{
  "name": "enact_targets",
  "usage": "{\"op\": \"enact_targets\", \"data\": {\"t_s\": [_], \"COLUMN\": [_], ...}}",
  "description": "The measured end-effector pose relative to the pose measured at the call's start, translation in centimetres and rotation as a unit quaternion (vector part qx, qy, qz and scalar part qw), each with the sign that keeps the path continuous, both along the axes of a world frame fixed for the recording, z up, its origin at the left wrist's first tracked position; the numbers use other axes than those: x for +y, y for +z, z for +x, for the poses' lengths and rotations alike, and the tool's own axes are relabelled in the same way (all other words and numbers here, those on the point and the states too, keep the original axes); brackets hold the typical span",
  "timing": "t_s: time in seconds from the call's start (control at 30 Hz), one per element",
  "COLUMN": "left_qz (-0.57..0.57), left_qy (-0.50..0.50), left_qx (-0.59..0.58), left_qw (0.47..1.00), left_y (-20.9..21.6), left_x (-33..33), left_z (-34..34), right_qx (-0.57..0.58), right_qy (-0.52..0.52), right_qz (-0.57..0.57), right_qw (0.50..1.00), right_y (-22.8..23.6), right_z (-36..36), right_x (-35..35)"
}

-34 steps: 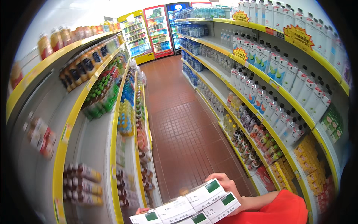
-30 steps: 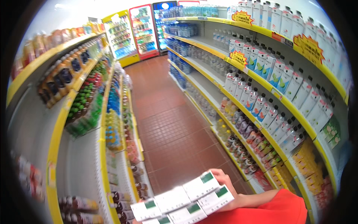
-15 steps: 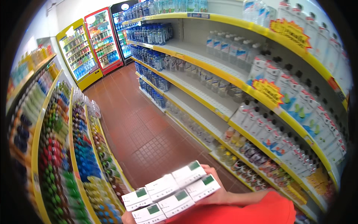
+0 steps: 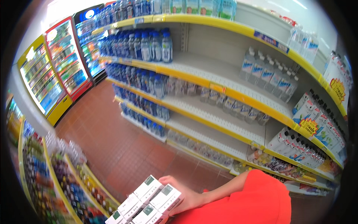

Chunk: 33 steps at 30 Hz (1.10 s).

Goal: The person crouches in front of an open refrigerator and places multiple white bottles into a clear plastic bag, then arranges them on the shelf. The person then walks to a nearby shelf, picks up several cartons, and places them into the refrigerator.

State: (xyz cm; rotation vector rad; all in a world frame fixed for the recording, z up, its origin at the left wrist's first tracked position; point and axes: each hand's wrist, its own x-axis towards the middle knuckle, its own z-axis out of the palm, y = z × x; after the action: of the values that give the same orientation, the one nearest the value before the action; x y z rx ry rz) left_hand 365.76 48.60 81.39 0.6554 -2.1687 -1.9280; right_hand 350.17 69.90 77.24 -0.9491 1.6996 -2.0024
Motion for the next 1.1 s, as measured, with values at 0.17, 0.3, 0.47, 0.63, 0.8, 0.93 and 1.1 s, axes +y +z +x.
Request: {"op": "enact_targets", "data": {"t_s": [0.17,0.3,0.47,0.63,0.8,0.93,1.1], "left_qz": [-0.118,-0.001,-0.055,-0.209,-0.1,-0.064,-0.029], "left_qy": [-0.131,-0.118,-0.074,-0.109,-0.085,-0.118,-0.221], "left_qx": [-0.014,0.039,0.014,0.072,0.026,0.015,0.009], "left_qw": [0.984,0.992,0.996,0.969,0.991,0.991,0.975], "left_y": [1.6,2.3,5.0,4.7,2.8,0.6,0.5], "left_x": [-11.8,-20.0,-31.0,-44.5,-56.0,-66.5,-78.4], "left_z": [-16.4,-29.6,-44.3,-56.8,-68.1,-79.8,-97.2], "right_qx": [-0.04,0.032,0.032,0.051,0.093,-0.063,-0.211], "right_qy": [-0.068,-0.108,-0.05,0.061,0.125,0.14,0.102], "right_qz": [-0.034,0.011,-0.035,-0.027,-0.062,-0.002,0.025], "right_qw": [0.996,0.994,0.998,0.996,0.986,0.988,0.972], "right_y": [1.6,1.5,1.9,3.6,1.8,2.6,4.2], "right_z": [-13.0,-24.9,-41.7,-56.4,-69.0,-80.4,-94.1], "right_x": [-9.6,-18.4,-31.0,-45.1,-56.2,-64.8,-72.1]}}
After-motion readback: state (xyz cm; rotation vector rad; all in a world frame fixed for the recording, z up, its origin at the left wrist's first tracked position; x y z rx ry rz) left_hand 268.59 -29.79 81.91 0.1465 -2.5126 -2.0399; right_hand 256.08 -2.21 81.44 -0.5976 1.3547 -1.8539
